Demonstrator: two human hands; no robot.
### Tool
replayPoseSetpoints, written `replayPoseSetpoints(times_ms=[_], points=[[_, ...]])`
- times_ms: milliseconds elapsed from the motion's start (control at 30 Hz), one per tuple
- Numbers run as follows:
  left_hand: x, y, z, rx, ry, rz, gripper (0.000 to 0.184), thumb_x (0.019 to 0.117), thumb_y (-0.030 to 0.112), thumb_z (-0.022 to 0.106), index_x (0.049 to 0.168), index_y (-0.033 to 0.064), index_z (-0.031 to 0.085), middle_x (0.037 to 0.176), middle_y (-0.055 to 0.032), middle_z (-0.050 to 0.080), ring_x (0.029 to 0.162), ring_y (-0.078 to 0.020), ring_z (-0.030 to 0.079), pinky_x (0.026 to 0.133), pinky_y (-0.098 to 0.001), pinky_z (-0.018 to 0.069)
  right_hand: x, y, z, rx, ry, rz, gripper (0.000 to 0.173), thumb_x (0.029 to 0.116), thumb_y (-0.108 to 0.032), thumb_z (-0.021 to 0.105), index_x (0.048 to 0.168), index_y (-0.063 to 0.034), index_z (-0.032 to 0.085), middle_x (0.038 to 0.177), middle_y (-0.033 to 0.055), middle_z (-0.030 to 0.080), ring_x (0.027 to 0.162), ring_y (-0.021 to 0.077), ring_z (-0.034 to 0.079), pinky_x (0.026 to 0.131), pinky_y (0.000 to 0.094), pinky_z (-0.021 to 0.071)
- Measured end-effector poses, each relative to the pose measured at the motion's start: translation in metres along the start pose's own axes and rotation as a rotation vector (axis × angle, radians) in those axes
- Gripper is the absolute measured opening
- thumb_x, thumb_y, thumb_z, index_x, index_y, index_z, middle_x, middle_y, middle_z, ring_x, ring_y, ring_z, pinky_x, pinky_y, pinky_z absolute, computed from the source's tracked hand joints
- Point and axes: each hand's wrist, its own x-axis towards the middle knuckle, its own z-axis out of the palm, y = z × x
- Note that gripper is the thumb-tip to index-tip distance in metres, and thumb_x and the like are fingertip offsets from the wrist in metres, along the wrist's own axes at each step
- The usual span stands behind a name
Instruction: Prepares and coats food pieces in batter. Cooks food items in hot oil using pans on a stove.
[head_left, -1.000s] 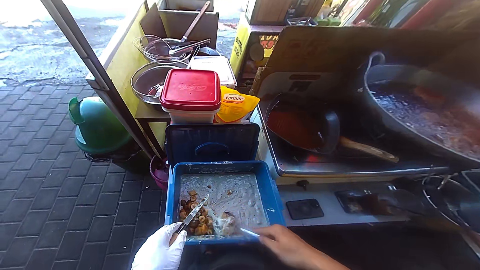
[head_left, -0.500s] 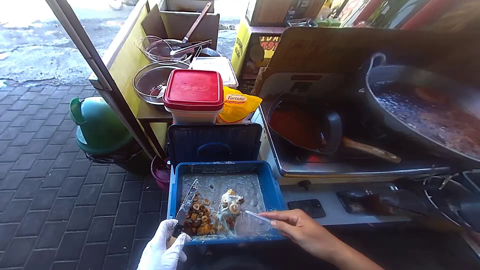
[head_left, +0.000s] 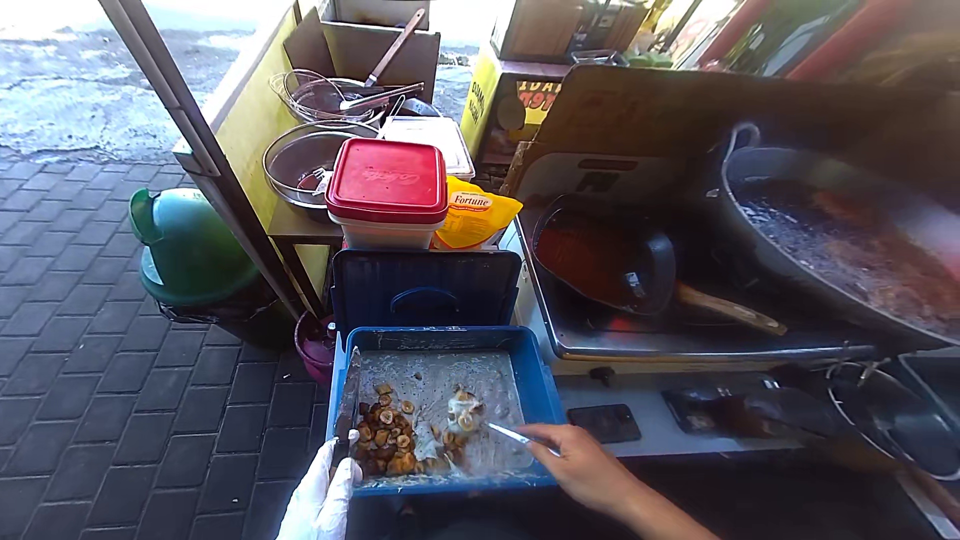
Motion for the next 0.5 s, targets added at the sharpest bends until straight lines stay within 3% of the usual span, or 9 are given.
replayPoseSetpoints(times_ms=[100,200,267,367,433,500], points=[[0.000,0.004,0.003,0.040,-0.004,0.035,0.043,0.1056,0.018,0.042,0.145,0.0035,0.053,0.106,-0.0038,0.070,0.084,-0.0105,0.066,0.075,-0.0294,0.0578,-0.009,0.021,-0.018,0.020,0.001,0.018,0.034,0.1014,-0.034,0.053,0.128,-0.0249,0.074,0.102,0.0002,0.075,0.089,0.0123,0.069,0.085,0.0411,0.0568],[0.004,0.008,0.013,0.033,0.038,0.065,0.042,0.1055,0.017,0.045,0.144,0.0063,0.056,0.108,-0.0035,0.070,0.079,-0.0096,0.065,0.069,-0.0262,0.0567,-0.019,0.023,-0.049,0.159,0.045,-0.080,0.031,0.0993,-0.030,0.058,0.126,-0.0255,0.075,0.097,-0.0031,0.075,0.078,0.0085,0.067,0.073,0.0328,0.0581],[0.005,0.019,0.020,0.027,0.070,0.045,0.041,0.1036,0.017,0.049,0.142,0.0107,0.060,0.117,-0.0027,0.070,0.078,-0.0090,0.066,0.065,-0.0255,0.0566,-0.021,0.016,-0.068,0.287,0.063,-0.193,0.030,0.0992,-0.025,0.060,0.125,-0.0230,0.075,0.095,-0.0024,0.075,0.073,0.0078,0.065,0.067,0.0274,0.0560],[0.007,0.040,0.036,0.018,0.113,0.062,0.039,0.1017,0.015,0.055,0.140,0.0128,0.061,0.132,-0.0020,0.067,0.083,-0.0082,0.068,0.070,-0.0267,0.0579,-0.017,0.009,-0.092,0.384,0.052,-0.322,0.029,0.1005,-0.023,0.061,0.127,-0.0206,0.075,0.095,-0.0003,0.075,0.072,0.0084,0.064,0.065,0.0242,0.0548],[0.009,0.058,0.049,-0.041,0.149,0.086,0.040,0.1003,0.010,0.058,0.141,0.0074,0.059,0.129,-0.0051,0.068,0.080,-0.0098,0.067,0.069,-0.0273,0.0584,-0.008,0.010,-0.103,0.379,0.042,-0.358,0.029,0.1009,-0.024,0.061,0.127,-0.0217,0.075,0.094,-0.0019,0.074,0.071,0.0067,0.063,0.064,0.0228,0.0536],[0.010,0.074,0.063,-0.087,0.171,0.075,0.042,0.1000,0.007,0.059,0.141,0.0042,0.057,0.116,-0.0069,0.070,0.068,-0.0111,0.063,0.059,-0.0264,0.0558,0.002,0.018,-0.110,0.352,0.009,-0.349,0.029,0.1009,-0.026,0.061,0.127,-0.0229,0.075,0.096,-0.0029,0.074,0.076,0.0065,0.065,0.069,0.0244,0.0556]])
